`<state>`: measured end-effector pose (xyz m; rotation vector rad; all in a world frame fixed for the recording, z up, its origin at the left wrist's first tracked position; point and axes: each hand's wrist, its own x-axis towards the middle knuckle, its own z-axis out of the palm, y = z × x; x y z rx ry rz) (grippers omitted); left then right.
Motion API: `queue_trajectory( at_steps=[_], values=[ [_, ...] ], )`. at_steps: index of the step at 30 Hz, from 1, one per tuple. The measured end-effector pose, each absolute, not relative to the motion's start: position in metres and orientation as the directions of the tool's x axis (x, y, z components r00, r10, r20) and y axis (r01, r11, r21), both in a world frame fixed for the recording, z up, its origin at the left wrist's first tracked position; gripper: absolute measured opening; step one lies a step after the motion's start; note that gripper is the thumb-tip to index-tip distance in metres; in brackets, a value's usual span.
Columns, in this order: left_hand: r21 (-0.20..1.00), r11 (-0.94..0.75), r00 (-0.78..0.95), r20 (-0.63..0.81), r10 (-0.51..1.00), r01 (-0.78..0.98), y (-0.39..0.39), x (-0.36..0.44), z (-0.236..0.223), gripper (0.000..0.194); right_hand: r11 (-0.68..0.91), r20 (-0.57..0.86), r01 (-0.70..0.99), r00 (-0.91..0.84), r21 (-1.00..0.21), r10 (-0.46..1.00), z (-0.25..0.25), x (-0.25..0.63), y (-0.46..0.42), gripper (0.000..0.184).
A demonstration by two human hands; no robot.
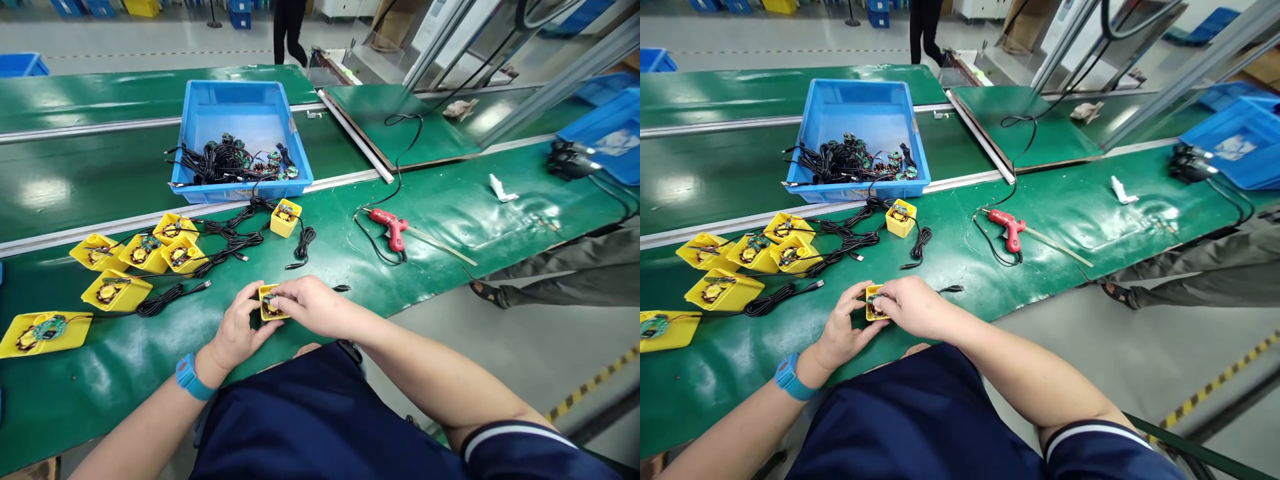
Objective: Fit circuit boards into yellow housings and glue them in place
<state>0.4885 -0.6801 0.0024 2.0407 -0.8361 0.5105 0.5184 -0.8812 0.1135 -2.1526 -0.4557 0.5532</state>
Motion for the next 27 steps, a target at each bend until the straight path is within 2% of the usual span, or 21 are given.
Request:
queue_trajectory(
  at_steps=[3, 8, 11, 14, 17, 21, 25, 27],
  values=[
    [0.492, -0.457, 0.669, 0.603, -0.435, -0.741, -0.677, 0.488, 0.003, 0.05, -0.552, -0.231, 0.111, 0.828, -0.826, 0.511, 0.11, 0.525, -0.882, 0.026],
    [0.326, -0.541, 0.613, 0.595, -0.519, -0.775, -0.673, 0.491, 0.0, 0.057, -0.541, -0.262, 0.07, 0.819, -0.838, 0.511, 0.105, 0.528, -0.883, 0.026],
    [0.293, -0.534, 0.581, 0.625, -0.521, -0.793, -0.672, 0.493, 0.001, 0.056, -0.521, -0.26, 0.061, 0.814, -0.852, 0.52, 0.104, 0.528, -0.884, 0.022],
    [0.285, -0.528, 0.572, 0.626, -0.53, -0.8, -0.671, 0.494, 0.004, 0.043, -0.526, -0.263, 0.062, 0.813, -0.848, 0.519, 0.104, 0.526, -0.884, 0.021],
    [0.295, -0.547, 0.599, 0.595, -0.537, -0.784, -0.671, 0.493, 0.007, 0.031, -0.565, -0.223, 0.151, 0.813, -0.811, 0.538, 0.105, 0.522, -0.883, 0.02],
    [0.326, -0.552, 0.618, 0.606, -0.501, -0.768, -0.672, 0.491, 0.006, 0.032, -0.619, -0.082, 0.372, 0.811, -0.692, 0.579, 0.104, 0.511, -0.881, 0.019],
    [0.412, -0.483, 0.616, 0.668, -0.418, -0.773, -0.672, 0.489, 0.002, 0.046, -0.677, 0.052, 0.576, 0.778, -0.458, 0.626, 0.095, 0.495, -0.878, 0.024],
    [0.399, -0.473, 0.599, 0.681, -0.421, -0.786, -0.672, 0.489, 0.001, 0.05, -0.699, 0.108, 0.628, 0.765, -0.343, 0.635, 0.089, 0.487, -0.876, 0.028]
  ],
)
